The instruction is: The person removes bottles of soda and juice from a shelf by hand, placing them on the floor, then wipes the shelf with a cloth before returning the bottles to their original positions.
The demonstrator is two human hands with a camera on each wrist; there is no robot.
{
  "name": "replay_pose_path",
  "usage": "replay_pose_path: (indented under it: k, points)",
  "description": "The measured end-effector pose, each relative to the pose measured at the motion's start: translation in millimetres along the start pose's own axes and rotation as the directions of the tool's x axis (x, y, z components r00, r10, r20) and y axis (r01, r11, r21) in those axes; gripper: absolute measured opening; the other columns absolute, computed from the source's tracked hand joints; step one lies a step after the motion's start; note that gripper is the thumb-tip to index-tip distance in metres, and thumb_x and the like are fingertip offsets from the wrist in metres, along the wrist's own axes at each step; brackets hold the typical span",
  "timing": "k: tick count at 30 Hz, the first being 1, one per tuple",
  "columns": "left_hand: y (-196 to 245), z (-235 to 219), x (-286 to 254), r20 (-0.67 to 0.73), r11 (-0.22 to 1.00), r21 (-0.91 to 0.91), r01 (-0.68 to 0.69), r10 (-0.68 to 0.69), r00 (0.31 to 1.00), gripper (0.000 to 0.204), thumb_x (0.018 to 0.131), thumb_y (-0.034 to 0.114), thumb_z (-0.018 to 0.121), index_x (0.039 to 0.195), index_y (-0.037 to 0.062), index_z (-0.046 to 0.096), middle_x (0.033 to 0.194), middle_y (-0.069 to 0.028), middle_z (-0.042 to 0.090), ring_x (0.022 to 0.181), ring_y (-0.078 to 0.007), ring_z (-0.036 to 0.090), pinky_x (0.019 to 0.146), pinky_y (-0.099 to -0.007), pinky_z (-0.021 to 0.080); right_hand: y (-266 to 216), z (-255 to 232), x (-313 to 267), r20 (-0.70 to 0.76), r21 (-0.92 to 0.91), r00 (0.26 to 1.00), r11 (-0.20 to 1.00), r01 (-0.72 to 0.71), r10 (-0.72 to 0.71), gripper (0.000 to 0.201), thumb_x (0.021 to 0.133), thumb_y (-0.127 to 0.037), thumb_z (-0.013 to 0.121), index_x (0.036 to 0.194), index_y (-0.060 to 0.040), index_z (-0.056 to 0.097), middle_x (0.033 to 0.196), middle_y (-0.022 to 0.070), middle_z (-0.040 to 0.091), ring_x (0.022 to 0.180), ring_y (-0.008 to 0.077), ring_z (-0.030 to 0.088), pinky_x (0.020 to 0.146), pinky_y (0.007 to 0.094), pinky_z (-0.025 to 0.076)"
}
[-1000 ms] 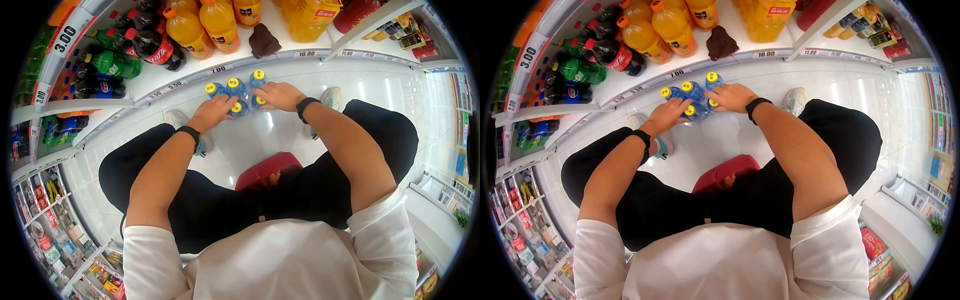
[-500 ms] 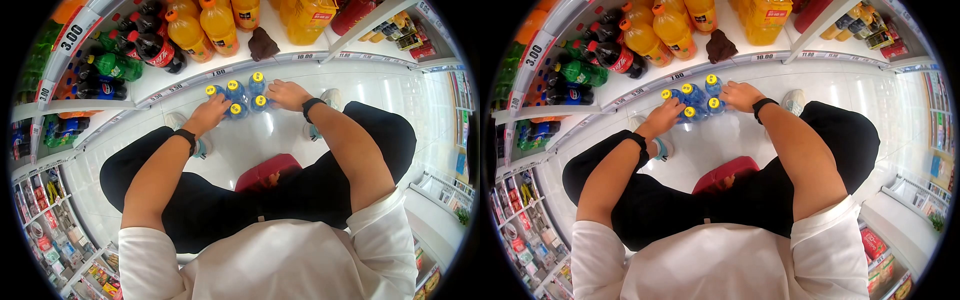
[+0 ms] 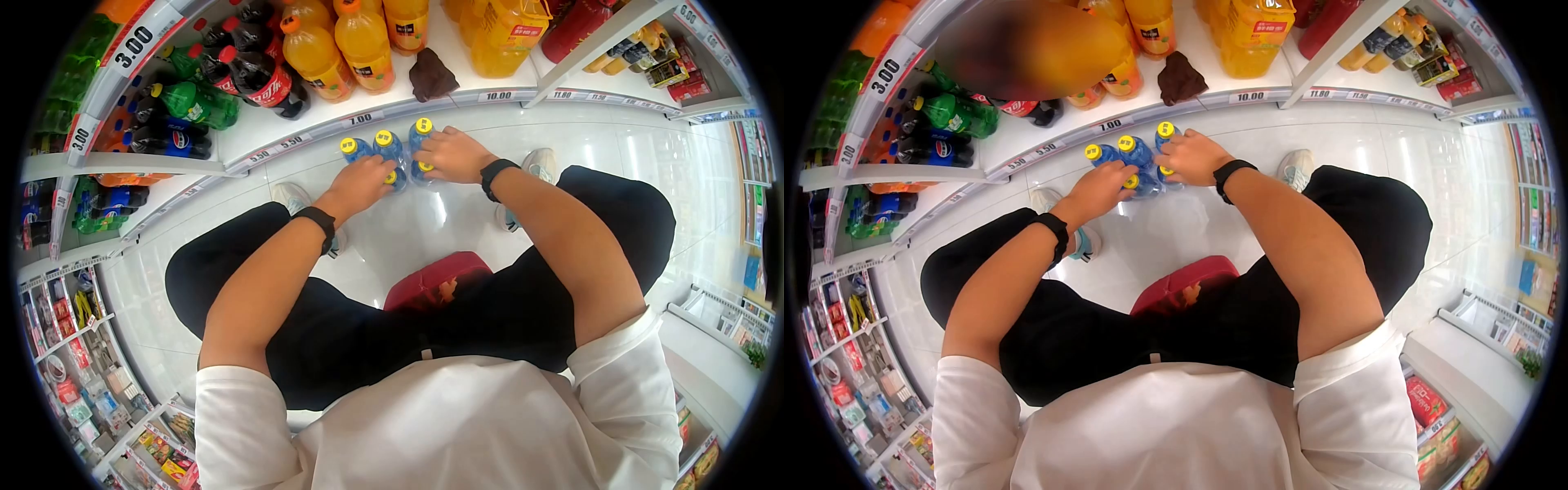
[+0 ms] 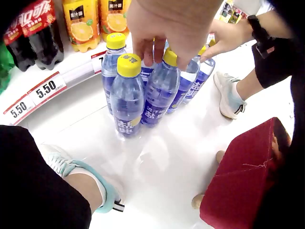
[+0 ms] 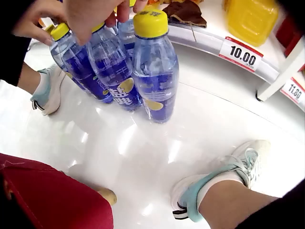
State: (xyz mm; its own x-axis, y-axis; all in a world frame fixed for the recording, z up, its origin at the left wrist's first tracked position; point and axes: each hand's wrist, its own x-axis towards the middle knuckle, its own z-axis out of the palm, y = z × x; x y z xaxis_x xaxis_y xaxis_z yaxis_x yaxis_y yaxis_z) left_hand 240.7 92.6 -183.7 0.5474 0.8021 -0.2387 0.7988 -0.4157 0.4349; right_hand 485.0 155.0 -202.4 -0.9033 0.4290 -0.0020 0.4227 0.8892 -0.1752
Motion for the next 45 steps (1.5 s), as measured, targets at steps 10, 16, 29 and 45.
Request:
replay_pose_path:
  k: [10,16,29,45]
  points:
    - [2,2,18,0.04,0.997,0.029,0.066,-0.067,0.997,0.031,0.079,0.018,0.074,0.103,0.0006,0.066,0.096,-0.021,0.066,0.095,-0.0382,0.064,0.085,-0.0456,0.052,-11,-10,16,0.129,0.045,0.963,0.969,-0.244,0.237,0.025,0.076,-0.031,0.074,0.094,-0.0126,0.07,0.091,0.0099,0.069,0.093,0.0258,0.067,0.081,0.042,0.049]
    - [2,4,19,-0.014,0.992,-0.001,0.127,-0.127,0.992,0.03,0.079,0.019,0.074,0.1,-0.0004,0.066,0.096,-0.0219,0.067,0.095,-0.0395,0.064,0.084,-0.0467,0.052,-17,-13,16,0.121,0.134,0.931,0.923,-0.36,0.345,0.027,0.072,-0.031,0.073,0.09,-0.0107,0.07,0.084,0.0121,0.07,0.09,0.0287,0.068,0.079,0.0445,0.049]
    - [-8,16,18,-0.038,0.999,0.024,0.045,-0.044,0.998,0.019,0.076,0.016,0.071,0.089,0.0017,0.068,0.088,-0.0211,0.068,0.088,-0.0384,0.066,0.079,-0.0478,0.052,-20,3,20,0.211,0.056,0.893,0.907,-0.417,0.398,0.024,0.078,-0.033,0.062,0.091,-0.0142,0.07,0.091,0.0135,0.071,0.092,0.0312,0.068,0.085,0.0527,0.046]
    - [225,-330,38,-0.748,0.88,0.047,-0.473,0.345,0.567,0.011,0.086,0.008,0.061,0.084,-0.0024,0.062,0.071,-0.0115,0.059,0.062,-0.0166,0.054,0.058,-0.0321,0.044,-57,-184,-5,0.01,0.271,0.937,0.901,-0.338,0.349,0.032,0.089,-0.035,0.059,0.084,-0.0045,0.069,0.087,0.0172,0.071,0.082,0.0364,0.069,0.072,0.0501,0.054]
